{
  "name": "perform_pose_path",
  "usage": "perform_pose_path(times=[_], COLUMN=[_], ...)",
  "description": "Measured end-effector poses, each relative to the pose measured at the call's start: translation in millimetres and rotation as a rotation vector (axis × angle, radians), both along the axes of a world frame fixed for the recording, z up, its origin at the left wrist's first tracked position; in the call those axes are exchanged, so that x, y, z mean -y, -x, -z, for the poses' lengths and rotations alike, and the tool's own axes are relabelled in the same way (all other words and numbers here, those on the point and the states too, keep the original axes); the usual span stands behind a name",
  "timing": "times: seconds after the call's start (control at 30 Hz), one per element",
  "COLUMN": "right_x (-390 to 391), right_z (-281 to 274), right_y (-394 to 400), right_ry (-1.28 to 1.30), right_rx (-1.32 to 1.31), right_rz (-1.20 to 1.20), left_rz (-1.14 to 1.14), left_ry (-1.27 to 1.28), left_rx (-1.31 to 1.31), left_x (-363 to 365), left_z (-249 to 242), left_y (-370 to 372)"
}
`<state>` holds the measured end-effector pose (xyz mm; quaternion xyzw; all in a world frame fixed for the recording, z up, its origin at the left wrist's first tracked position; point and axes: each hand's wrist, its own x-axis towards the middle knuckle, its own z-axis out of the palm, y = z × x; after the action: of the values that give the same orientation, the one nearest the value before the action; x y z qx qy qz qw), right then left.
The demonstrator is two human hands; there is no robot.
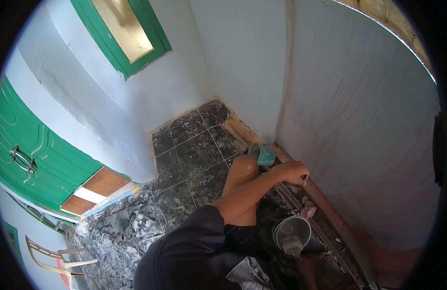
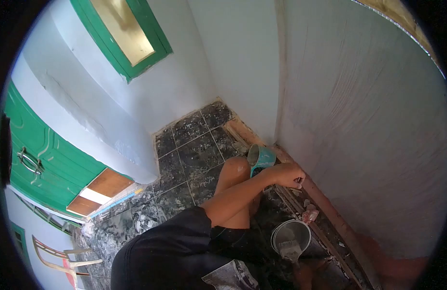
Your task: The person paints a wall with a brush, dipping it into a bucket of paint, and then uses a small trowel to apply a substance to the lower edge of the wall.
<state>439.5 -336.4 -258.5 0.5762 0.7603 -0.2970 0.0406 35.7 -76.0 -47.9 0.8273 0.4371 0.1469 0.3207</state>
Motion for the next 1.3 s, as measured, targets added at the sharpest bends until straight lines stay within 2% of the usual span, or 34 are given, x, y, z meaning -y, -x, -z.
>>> perform_pose_path(times=[0.1,0.2,0.3,0.5,0.6,0.7,0.8,0.9,1.0,1.1,1.2,1.3], right_x=[-4,-5,-7,-2,-9,-6,-3,-5,2,3,0,0], right_z=[-41,-33,-49,-47,-54,-53,-29,-52,-18,-15,-27,-25], right_y=[21,14,28,28,26,27,20,30,16,12,16,17], right_ry=[0.005,0.082,0.145,0.102,0.124,0.056,0.067,0.081,-0.001,0.005,0.035,0.054], right_rx=[0.056,0.033,0.091,-0.023,-0.011,0.020,-0.026,0.007,0.014,0.107,0.028,0.093], right_rz=[0.050,0.012,0.127,0.180,0.064,0.054,0.105,0.099,0.137,0.052,0.067,0.036], left_rz=[-0.004,-0.017,-0.016,-0.029,-0.036,-0.016,-0.015,-0.003,-0.025,-0.020,-0.024,0.002], left_ry=[-0.055,-0.021,-0.036,-0.039,-0.019,-0.040,-0.030,-0.049,-0.034,-0.024,-0.013,-0.029], left_rx=[-0.010,-0.007,-0.014,-0.037,-0.033,-0.039,-0.021,-0.018,-0.014,-0.028,-0.033,-0.024], left_x=[0,1,0,4,6,1,1,0,4,4,4,-3], left_z=[3,-1,2,-6,-9,3,1,2,-2,-5,-5,10], left_y=[0,0,-1,-1,0,-1,-1,-3,-3,-3,-2,-3])
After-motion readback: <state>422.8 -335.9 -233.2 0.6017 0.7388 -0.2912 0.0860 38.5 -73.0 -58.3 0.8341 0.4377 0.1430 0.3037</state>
